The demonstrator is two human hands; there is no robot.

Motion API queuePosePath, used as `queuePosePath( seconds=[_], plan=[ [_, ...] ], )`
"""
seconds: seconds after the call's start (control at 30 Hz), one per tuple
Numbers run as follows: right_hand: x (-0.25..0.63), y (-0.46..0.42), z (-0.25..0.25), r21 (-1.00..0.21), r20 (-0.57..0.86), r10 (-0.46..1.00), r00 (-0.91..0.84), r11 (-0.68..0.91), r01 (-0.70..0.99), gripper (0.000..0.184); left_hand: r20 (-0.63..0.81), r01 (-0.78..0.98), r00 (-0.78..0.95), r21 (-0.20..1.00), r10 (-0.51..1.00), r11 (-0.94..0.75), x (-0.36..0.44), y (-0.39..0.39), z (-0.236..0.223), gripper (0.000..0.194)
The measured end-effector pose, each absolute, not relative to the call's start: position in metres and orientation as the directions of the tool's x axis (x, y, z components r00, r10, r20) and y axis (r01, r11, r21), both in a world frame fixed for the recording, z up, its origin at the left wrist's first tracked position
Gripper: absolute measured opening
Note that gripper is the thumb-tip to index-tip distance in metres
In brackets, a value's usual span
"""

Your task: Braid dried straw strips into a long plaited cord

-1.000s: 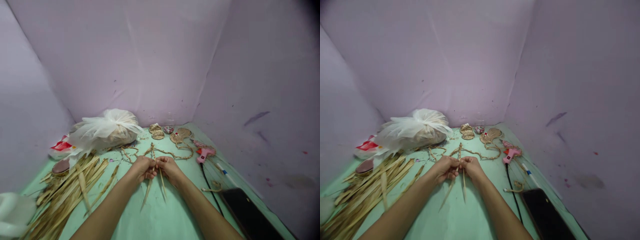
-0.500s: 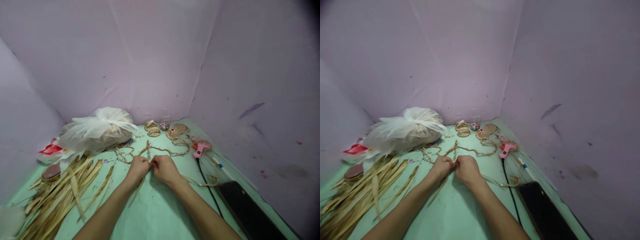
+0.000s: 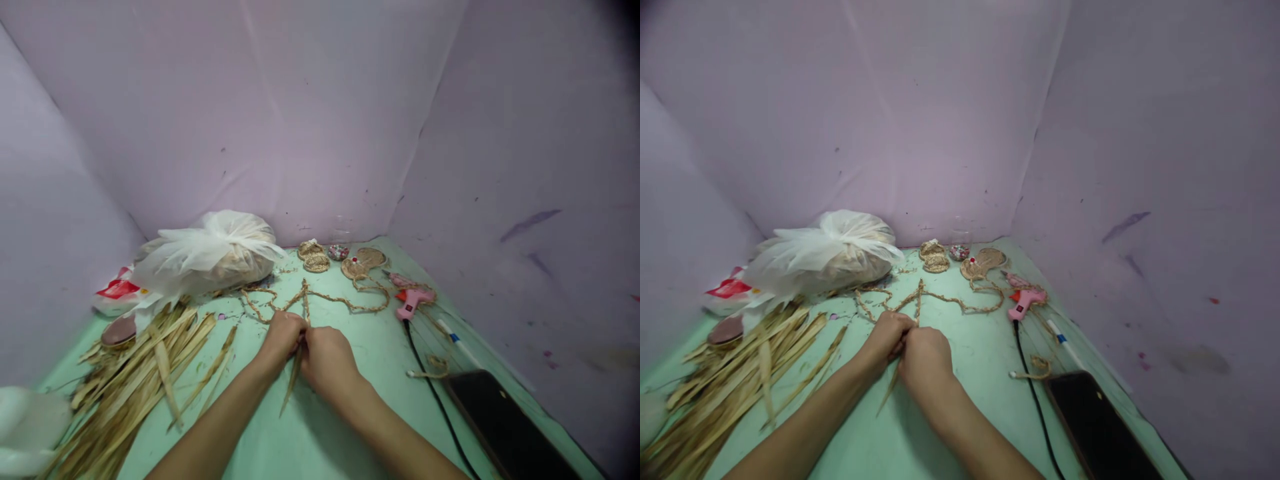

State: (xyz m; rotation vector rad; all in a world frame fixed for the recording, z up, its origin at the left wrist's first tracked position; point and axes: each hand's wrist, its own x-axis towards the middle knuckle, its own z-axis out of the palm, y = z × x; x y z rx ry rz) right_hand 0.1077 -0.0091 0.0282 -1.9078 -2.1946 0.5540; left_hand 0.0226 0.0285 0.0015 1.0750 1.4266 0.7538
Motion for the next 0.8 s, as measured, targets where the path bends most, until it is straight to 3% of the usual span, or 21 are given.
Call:
queuePosePath(
  seconds=[0.13,0.23,0.3,0.4,0.47,0.53,0.63,0.8],
  plan=[
    [0.113,-0.009,0.031,-0.371,-0.116,0.972,-0.205,0.149,0.917,0.022,-0.388,0.171,0.092,0.913,0.917,0.369,0.018,0.029,0.004,0.01],
    [0.134,0.002,0.034,-0.527,-0.168,0.948,-0.272,0.147,0.837,0.013,-0.377,0.202,0.135,0.916,0.916,0.347,0.014,0.032,0.002,0.01],
    [0.151,0.014,0.034,-0.693,-0.181,0.953,-0.242,0.051,0.72,0.016,-0.379,0.222,0.153,0.913,0.913,0.342,0.012,0.033,0.001,0.01],
    [0.165,0.03,0.029,-0.873,-0.15,0.989,-0.015,-0.126,0.471,0.012,-0.408,0.248,0.167,0.898,0.898,0.362,0.012,0.033,0.001,0.01],
    [0.162,0.034,0.024,-0.932,-0.266,0.964,0.018,-0.262,0.252,0.006,-0.413,0.248,0.181,0.897,0.893,0.365,0.011,0.033,0.002,0.011],
    [0.152,0.033,0.018,-0.917,-0.396,0.915,-0.08,-0.388,0.092,0.006,-0.402,0.229,0.201,0.906,0.893,0.356,0.011,0.033,0.002,0.011],
    [0.137,0.03,0.007,-0.909,-0.416,0.89,-0.186,-0.4,0.119,0.01,-0.388,0.219,0.231,0.914,0.892,0.341,0.01,0.033,0.001,0.009],
    [0.137,0.035,-0.013,-0.94,-0.222,0.966,-0.13,-0.176,0.293,0.007,-0.378,0.247,0.221,0.913,0.899,0.323,0.011,0.034,-0.001,0.011]
  ],
)
